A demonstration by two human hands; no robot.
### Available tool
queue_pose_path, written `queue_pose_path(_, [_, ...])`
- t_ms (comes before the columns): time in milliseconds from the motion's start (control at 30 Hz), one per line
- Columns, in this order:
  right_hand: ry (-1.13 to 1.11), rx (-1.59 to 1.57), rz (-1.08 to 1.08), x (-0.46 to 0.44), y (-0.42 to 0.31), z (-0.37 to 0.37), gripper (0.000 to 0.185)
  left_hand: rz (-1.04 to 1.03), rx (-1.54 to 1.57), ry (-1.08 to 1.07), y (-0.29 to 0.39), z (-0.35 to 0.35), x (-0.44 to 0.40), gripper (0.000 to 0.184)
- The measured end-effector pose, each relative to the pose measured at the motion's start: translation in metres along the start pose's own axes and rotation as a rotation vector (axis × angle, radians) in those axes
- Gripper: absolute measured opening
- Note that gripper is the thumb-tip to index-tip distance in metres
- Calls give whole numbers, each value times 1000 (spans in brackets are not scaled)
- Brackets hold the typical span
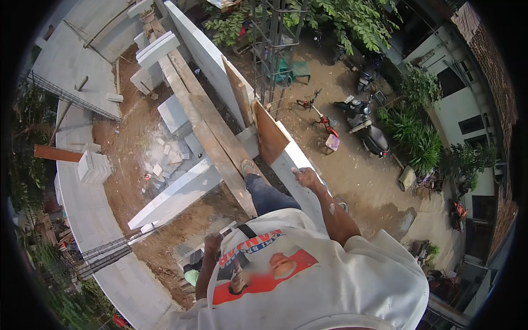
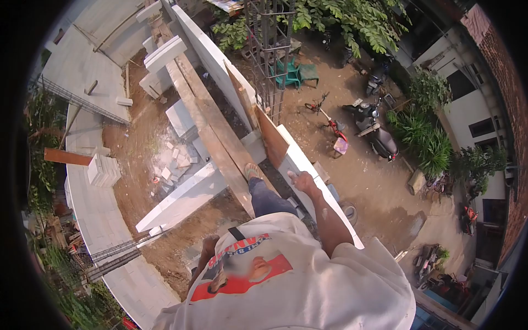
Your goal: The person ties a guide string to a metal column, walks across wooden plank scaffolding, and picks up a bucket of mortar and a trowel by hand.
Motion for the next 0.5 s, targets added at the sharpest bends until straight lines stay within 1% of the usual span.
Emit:
queue_pose_path(33, [8,-14,-5,-19,-22,1,65,-239,-475,-32,13,3,-9,18])
queue_pose_path(67, [23,-87,-31,-38,-42,1,67,-252,-487,-41,9,11,-19,18])
queue_pose_path(100, [39,-163,-61,-63,-55,0,68,-128,-393,-120,-6,17,-30,22])
queue_pose_path(133, [51,-183,-74,-88,-71,-1,68,-58,-300,-153,-15,28,-40,24])
queue_pose_path(167, [82,-208,-21,-119,-90,0,67,14,-208,-179,-22,40,-51,26])
queue_pose_path(200, [114,-233,29,-150,-107,-1,66,45,-225,-229,-31,48,-59,23])
queue_pose_path(233, [127,-254,8,-179,-114,-7,66,1,-215,-196,-48,55,-65,20])
queue_pose_path(267, [241,-48,190,-203,-138,-4,66,-43,-207,-164,-65,63,-71,17])
queue_pose_path(300, [343,172,371,-223,-165,-3,68,-91,-440,-349,-54,79,-79,17])
queue_pose_path(333, [339,173,347,-238,-182,-2,68,-94,-438,-373,-44,103,-83,17])
queue_pose_path(400, [142,195,70,-266,-209,-11,62,-41,-527,-408,-25,153,-100,21])
queue_pose_path(433, [137,196,60,-278,-214,-14,62,-30,-478,-406,-30,164,-110,20])
queue_pose_path(467, [128,360,189,-286,-233,-20,61,-30,-395,-383,-41,171,-113,19])
queue_pose_path(500, [111,443,247,-298,-238,-28,60,-41,-274,-336,-56,174,-116,18])
Point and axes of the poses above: each hand's wrist, its own x-axis away from the middle knuckle, its own z-axis out of the back of the hand, y = z × x, the point moved 9 cm from there along -x, towards the middle knuckle, and after that the axes turned 14 degrees about -x, right-handed, at the moved point
